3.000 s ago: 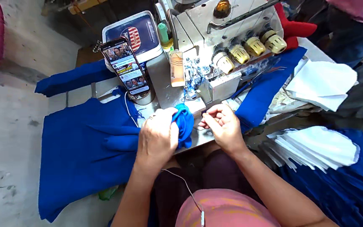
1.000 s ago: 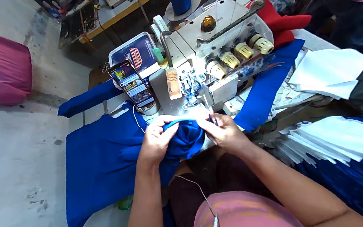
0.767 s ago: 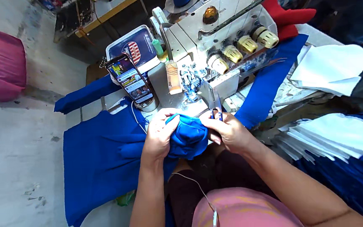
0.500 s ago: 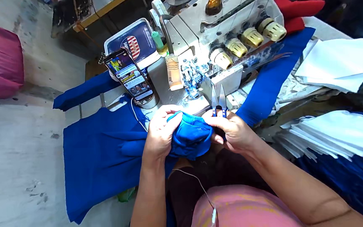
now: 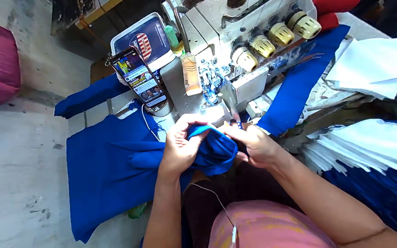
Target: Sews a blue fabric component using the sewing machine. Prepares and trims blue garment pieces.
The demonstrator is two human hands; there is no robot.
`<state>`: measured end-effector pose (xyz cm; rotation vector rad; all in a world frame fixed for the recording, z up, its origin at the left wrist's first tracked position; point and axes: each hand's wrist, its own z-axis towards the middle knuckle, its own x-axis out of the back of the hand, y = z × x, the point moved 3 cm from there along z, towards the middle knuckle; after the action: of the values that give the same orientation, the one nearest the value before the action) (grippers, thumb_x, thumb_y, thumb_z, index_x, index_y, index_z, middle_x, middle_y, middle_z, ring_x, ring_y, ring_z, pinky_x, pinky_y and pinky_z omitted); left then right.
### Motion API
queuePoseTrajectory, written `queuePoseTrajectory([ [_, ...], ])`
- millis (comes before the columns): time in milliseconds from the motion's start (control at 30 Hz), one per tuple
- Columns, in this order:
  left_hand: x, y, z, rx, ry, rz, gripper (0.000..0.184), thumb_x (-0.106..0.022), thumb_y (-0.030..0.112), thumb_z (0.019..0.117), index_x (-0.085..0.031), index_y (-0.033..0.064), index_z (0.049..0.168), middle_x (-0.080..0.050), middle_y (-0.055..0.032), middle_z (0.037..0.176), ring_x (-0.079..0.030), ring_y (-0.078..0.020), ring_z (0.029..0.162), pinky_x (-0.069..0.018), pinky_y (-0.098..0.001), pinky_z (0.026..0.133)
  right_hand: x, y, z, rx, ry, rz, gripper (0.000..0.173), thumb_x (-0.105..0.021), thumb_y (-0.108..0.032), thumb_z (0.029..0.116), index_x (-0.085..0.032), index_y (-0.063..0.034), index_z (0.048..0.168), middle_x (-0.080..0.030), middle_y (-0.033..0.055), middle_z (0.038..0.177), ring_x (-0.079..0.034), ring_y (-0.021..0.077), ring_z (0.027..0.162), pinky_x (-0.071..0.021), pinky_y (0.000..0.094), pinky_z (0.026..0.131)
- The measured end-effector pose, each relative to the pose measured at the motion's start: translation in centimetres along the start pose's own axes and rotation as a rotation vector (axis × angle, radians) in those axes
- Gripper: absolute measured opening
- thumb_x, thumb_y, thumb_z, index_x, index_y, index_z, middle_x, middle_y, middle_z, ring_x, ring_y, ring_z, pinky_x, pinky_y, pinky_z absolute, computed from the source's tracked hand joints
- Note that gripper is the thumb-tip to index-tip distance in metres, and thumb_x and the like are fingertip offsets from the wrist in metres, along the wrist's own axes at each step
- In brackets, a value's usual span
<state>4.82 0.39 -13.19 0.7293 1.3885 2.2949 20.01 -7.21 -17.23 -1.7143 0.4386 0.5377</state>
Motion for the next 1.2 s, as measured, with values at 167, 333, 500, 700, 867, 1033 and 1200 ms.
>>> queuePoseTrajectory([
  [167,1.2,0.3,-0.2,-0.048,0.025,0.298,0.026,-0.075,0.001,0.0823,-0.067,-0.0015,0.107,-0.069,0.0005,0.101,-0.064,0.0026,0.095,-0.0523,-0.0146,0.088,0.2,-0.1,-0.1,0.281,0.045,-0.254,0.018,-0.063,-0.003,0.0948,-0.067,-0.0168,0.084,-0.064,-0.0126,0.07,-0.053,-0.0074,0.058,-0.045,0.0094,0.055],
  [333,3.5,-0.2,-0.9,0.146,-0.149,0.36,0.021,-0.073,0.026,0.0869,-0.069,0.0055,0.092,-0.061,0.0107,0.078,-0.054,0.0094,0.072,-0.0455,-0.0095,0.068,0.6,-0.2,-0.5,0.613,0.2,-0.671,0.01,-0.064,-0.01,0.0943,-0.066,-0.0054,0.086,-0.06,-0.0094,0.074,-0.053,-0.0116,0.066,-0.0456,0.0058,0.064],
  [500,3.7,0.4,-0.8,0.201,-0.196,0.125,0.015,-0.052,0.007,0.1003,-0.058,0.0164,0.09,-0.058,0.0156,0.078,-0.056,0.0101,0.073,-0.0467,-0.0088,0.068,0.4,0.3,-0.8,0.709,0.233,-0.721,0.012,-0.065,-0.011,0.0941,-0.067,-0.0003,0.09,-0.063,-0.0053,0.077,-0.053,-0.0123,0.069,-0.0451,0.0046,0.067],
  [700,4.0,1.6,4.2,0.277,-0.353,0.702,0.019,-0.05,0.014,0.1053,-0.067,0.0058,0.103,-0.065,-0.0026,0.089,-0.062,-0.0082,0.081,-0.051,-0.0286,0.074,0.4,0.6,0.4,0.738,0.432,-0.66,0.014,-0.068,-0.001,0.0859,-0.06,0.0007,0.097,-0.059,-0.0049,0.077,-0.052,-0.0092,0.066,-0.0448,0.006,0.063],
  [867,0.9,-0.7,8.2,0.505,-0.259,0.987,0.034,-0.052,0.025,0.1077,-0.061,-0.0068,0.118,-0.065,-0.0268,0.113,-0.064,-0.0424,0.11,-0.0485,-0.0592,0.094,0.2,-0.4,1.4,0.672,0.696,-0.876,0.021,-0.071,-0.006,0.0843,-0.061,0.0044,0.099,-0.061,0.0039,0.076,-0.055,-0.0007,0.065,-0.0465,0.0137,0.061],
  [1033,0.0,-2.8,9.1,0.533,-0.161,1.026,0.044,-0.048,0.023,0.1062,-0.052,-0.0004,0.143,-0.057,-0.0243,0.141,-0.055,-0.0398,0.132,-0.0429,-0.0605,0.104,0.6,-1.9,2.1,0.653,0.761,-1.055,0.019,-0.07,-0.01,0.087,-0.06,0.002,0.098,-0.057,0.0049,0.072,-0.053,0.0086,0.06,-0.0442,0.0243,0.055],
  [1200,0.2,-3.6,9.8,0.423,-0.081,1.018,0.04,-0.053,0.017,0.1022,-0.057,-0.0017,0.138,-0.06,-0.0263,0.134,-0.058,-0.0416,0.127,-0.0449,-0.0601,0.102,1.2,-1.9,2.8,0.656,0.722,-1.057,0.016,-0.069,-0.014,0.0911,-0.062,0.0005,0.095,-0.056,0.0037,0.07,-0.05,0.0072,0.058,-0.0421,0.0228,0.054],
])
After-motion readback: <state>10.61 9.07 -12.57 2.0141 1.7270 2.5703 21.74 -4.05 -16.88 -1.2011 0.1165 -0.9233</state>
